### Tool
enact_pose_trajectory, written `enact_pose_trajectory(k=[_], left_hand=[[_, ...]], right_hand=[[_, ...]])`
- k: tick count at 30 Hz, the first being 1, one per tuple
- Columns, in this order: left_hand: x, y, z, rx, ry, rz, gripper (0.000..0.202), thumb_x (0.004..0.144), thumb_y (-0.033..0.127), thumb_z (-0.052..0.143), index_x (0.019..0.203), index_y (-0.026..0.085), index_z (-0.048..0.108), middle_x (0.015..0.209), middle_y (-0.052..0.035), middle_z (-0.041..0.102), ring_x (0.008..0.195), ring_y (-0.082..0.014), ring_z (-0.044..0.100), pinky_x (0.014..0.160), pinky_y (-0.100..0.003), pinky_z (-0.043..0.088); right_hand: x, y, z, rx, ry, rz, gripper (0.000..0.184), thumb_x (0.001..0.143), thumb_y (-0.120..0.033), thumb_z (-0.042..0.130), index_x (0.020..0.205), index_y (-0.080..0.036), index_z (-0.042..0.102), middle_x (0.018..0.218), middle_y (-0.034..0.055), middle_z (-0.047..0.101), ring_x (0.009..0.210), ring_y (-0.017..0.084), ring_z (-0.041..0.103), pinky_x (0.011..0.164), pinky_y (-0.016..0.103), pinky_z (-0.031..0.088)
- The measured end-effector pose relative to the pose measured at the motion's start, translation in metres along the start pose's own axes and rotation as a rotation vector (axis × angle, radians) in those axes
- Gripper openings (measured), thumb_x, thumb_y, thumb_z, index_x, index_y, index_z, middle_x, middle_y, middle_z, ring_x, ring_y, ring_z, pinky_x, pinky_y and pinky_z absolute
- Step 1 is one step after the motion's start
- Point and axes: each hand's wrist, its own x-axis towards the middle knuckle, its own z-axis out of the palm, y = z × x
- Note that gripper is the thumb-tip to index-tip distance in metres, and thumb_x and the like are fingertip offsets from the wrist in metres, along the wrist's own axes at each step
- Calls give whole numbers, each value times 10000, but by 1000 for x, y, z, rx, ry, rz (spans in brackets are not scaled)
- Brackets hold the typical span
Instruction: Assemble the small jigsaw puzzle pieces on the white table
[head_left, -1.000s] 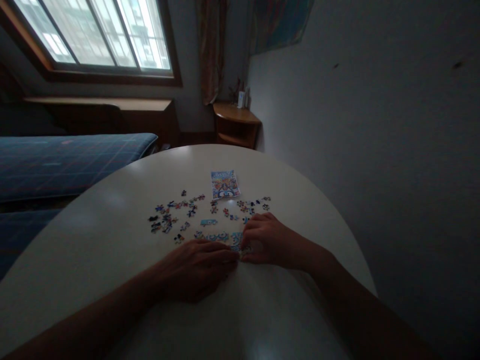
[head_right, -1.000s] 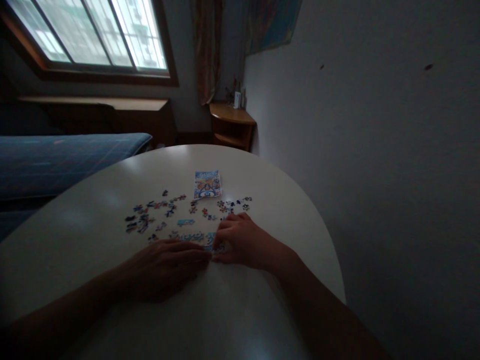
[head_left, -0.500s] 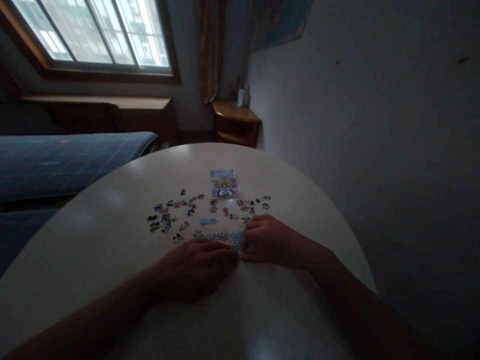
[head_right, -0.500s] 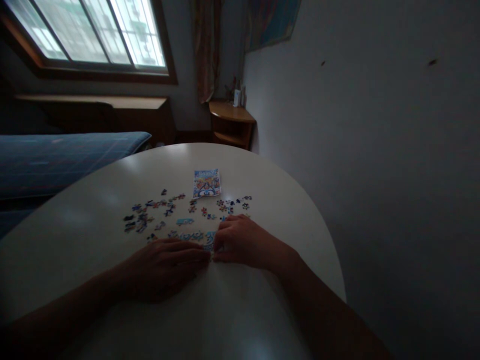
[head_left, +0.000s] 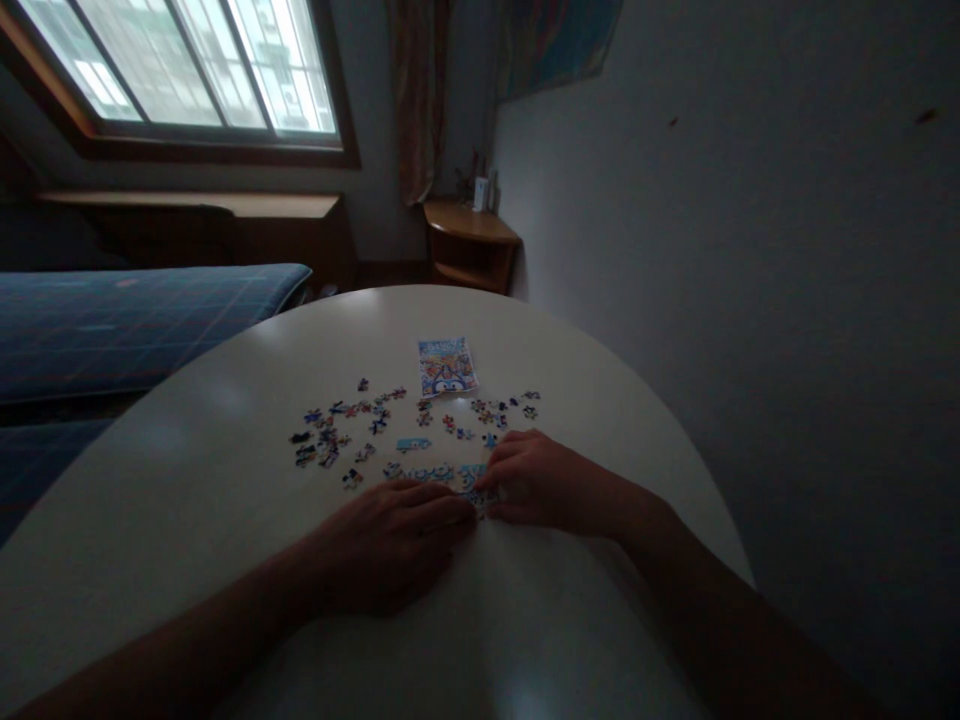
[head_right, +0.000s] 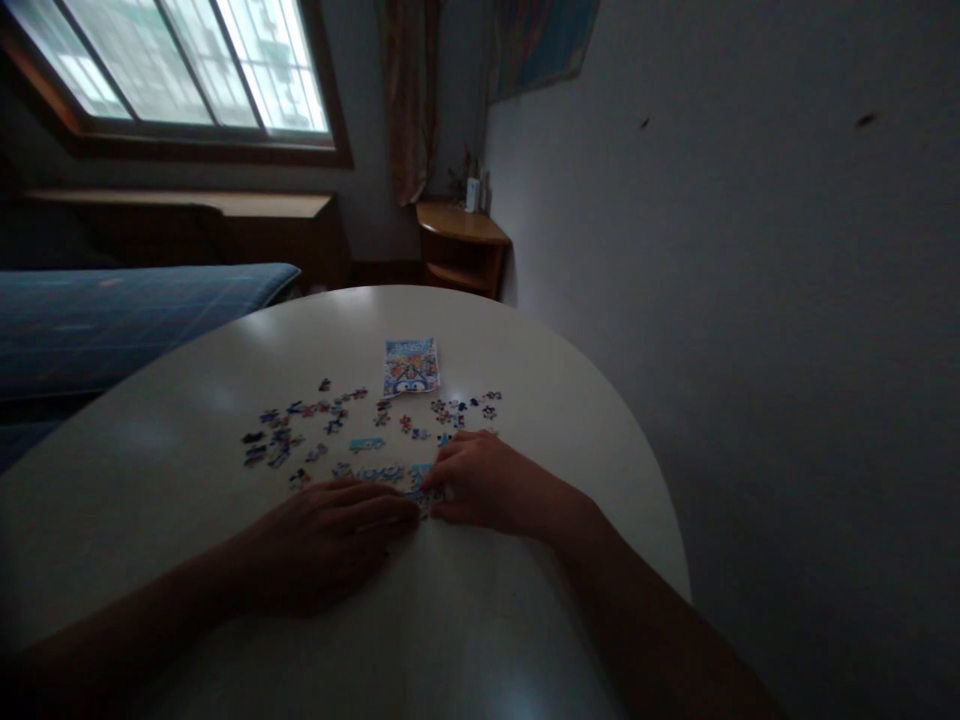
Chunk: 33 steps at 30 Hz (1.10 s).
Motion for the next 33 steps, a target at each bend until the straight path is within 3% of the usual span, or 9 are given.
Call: enact_pose_trajectory(k=[14, 24, 33], left_hand=[[3, 0, -3, -110, -67, -7, 232, 940, 145, 470, 1137, 150, 593, 1095, -103, 662, 1052, -235, 598, 912, -365, 527], [1, -1, 3, -129, 0, -11, 298, 931, 164, 501, 1223, 168, 560, 1135, -100, 661, 1140, -226, 586, 996, -380, 501], [1, 0, 1, -137, -74, -72, 318, 925, 203, 528, 1240, 171, 549, 1212, -104, 635, 1148, -250, 588, 996, -414, 496]], right_hand=[[-5, 0, 0, 99, -4, 29, 187, 815, -209, 725, 988, -261, 773, 1220, 58, 637, 1012, 174, 633, 928, 323, 480], [-4, -1, -4, 117, -31, 46, 174, 806, -200, 743, 974, -236, 768, 1196, 66, 659, 1043, 183, 627, 943, 330, 480], [-4, -1, -3, 123, -21, 31, 168, 806, -191, 741, 962, -247, 772, 1181, 57, 659, 1020, 179, 630, 933, 331, 480]])
